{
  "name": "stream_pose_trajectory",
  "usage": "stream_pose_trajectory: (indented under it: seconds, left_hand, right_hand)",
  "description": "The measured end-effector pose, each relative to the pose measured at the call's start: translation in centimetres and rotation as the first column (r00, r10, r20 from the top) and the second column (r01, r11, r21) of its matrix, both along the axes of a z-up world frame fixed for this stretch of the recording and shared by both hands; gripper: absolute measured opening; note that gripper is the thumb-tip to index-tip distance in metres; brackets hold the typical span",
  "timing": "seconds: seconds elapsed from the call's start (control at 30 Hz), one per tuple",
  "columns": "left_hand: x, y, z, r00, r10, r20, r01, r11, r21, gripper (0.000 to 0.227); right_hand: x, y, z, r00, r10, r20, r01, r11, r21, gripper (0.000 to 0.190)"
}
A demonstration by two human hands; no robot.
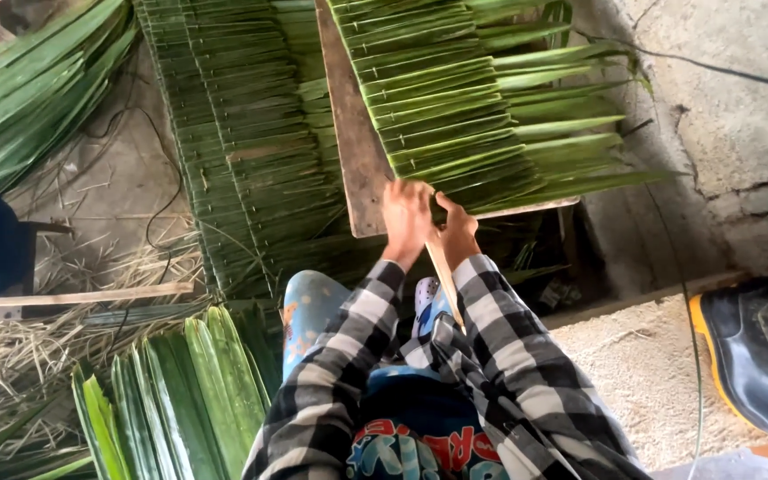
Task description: Thatching palm leaves onto a wooden frame to create a roof panel
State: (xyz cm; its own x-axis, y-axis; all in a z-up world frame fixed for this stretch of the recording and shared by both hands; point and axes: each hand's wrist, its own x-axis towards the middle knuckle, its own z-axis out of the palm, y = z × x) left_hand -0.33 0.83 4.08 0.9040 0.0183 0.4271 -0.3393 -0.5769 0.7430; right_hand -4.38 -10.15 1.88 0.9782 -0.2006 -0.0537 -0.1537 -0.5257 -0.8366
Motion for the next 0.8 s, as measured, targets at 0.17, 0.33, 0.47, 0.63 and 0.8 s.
stream_pose_trajectory:
  seconds: [0.17,0.33,0.47,0.63,0.8]
  left_hand:
    - [1.1,0.5,2.2,0.997,0.009,-0.074,-0.011,1.000,-0.020,0.008]
    - [2.6,0.2,0.1,0.990,-0.069,-0.120,0.039,0.971,-0.237,0.014]
    - [3.1,-0.2,0.8,0.998,-0.039,-0.058,0.021,0.957,-0.288,0.013]
    - [2.6,0.0,2.6,0.995,-0.053,-0.086,0.018,0.929,-0.370,0.012]
    - [1.4,-1.5,1.8,0.893,-0.430,-0.129,0.110,0.488,-0.866,0.020]
  right_hand:
    - [2.6,-0.1,-6.0,0.884,-0.409,-0.228,0.467,0.740,0.484,0.056]
    - [-0.3,0.1,-2.9,0.971,-0.071,0.227,0.090,0.993,-0.073,0.059]
    - [-0.5,0.6,-0.6,0.943,0.042,0.331,0.022,0.982,-0.189,0.058]
    - [-0.9,1.3,4.9,0.935,0.017,0.354,0.009,0.997,-0.070,0.054]
    - [-0.9,1.0,6.0,0.896,-0.179,-0.407,0.369,0.809,0.457,0.047]
